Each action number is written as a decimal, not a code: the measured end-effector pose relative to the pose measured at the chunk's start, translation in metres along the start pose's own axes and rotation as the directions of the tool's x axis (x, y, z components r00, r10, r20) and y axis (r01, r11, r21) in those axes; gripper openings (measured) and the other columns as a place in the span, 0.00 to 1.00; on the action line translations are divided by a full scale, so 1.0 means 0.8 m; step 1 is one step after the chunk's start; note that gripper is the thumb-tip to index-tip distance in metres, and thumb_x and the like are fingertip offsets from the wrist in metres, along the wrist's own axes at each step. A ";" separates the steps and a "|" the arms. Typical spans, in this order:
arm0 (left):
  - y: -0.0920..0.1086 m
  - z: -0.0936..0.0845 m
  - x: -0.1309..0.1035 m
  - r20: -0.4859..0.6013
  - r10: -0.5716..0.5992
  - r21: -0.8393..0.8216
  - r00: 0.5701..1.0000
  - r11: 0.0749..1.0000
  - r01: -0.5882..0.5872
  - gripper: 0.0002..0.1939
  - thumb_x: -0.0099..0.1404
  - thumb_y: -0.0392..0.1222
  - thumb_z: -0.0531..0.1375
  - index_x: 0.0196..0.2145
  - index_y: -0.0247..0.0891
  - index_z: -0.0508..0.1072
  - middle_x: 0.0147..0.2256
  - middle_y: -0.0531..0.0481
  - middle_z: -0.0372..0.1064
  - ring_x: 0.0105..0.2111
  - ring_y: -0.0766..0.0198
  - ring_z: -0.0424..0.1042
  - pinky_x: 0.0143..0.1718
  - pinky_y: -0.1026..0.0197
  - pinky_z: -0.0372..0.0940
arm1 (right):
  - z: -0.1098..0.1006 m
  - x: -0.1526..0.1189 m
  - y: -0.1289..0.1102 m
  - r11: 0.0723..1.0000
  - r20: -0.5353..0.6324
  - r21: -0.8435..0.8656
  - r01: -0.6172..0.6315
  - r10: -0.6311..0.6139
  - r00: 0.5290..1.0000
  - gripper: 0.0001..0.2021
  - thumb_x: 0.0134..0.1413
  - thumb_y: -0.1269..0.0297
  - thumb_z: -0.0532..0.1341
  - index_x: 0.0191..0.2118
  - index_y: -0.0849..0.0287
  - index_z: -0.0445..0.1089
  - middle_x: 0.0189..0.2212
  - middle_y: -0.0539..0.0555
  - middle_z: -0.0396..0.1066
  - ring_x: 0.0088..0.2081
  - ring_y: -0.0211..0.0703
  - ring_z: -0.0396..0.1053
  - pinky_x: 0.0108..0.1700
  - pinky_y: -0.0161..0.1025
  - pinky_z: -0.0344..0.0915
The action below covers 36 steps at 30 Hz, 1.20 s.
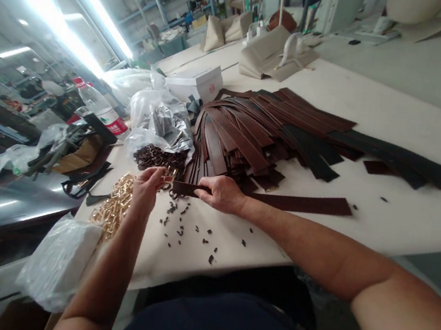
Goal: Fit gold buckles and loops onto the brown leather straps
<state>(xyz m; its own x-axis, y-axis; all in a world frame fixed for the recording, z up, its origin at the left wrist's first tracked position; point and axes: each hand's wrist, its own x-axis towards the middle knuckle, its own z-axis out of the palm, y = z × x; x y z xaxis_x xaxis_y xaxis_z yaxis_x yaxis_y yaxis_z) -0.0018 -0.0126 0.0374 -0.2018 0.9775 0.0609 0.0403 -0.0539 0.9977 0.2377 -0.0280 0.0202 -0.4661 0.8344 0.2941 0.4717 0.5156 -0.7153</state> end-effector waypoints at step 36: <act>-0.015 0.021 -0.035 0.211 0.509 0.064 0.834 0.845 -0.532 0.03 0.61 0.43 0.67 0.34 0.47 0.81 0.45 0.48 0.71 0.45 0.59 0.72 0.47 0.56 0.69 | 0.002 -0.005 0.001 0.995 -0.207 0.066 0.069 -0.054 0.977 0.09 0.60 0.61 0.58 0.33 0.59 0.71 0.25 0.50 0.69 0.27 0.37 0.65 0.32 0.33 0.56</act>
<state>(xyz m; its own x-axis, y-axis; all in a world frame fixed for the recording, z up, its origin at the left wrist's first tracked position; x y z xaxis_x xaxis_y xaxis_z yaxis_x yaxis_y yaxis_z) 0.0200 -0.0361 0.0230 0.0583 0.8312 0.5530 0.2040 -0.5521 0.8084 0.2386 -0.0311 0.0174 -0.3256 0.8275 0.4574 0.3877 0.5580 -0.7337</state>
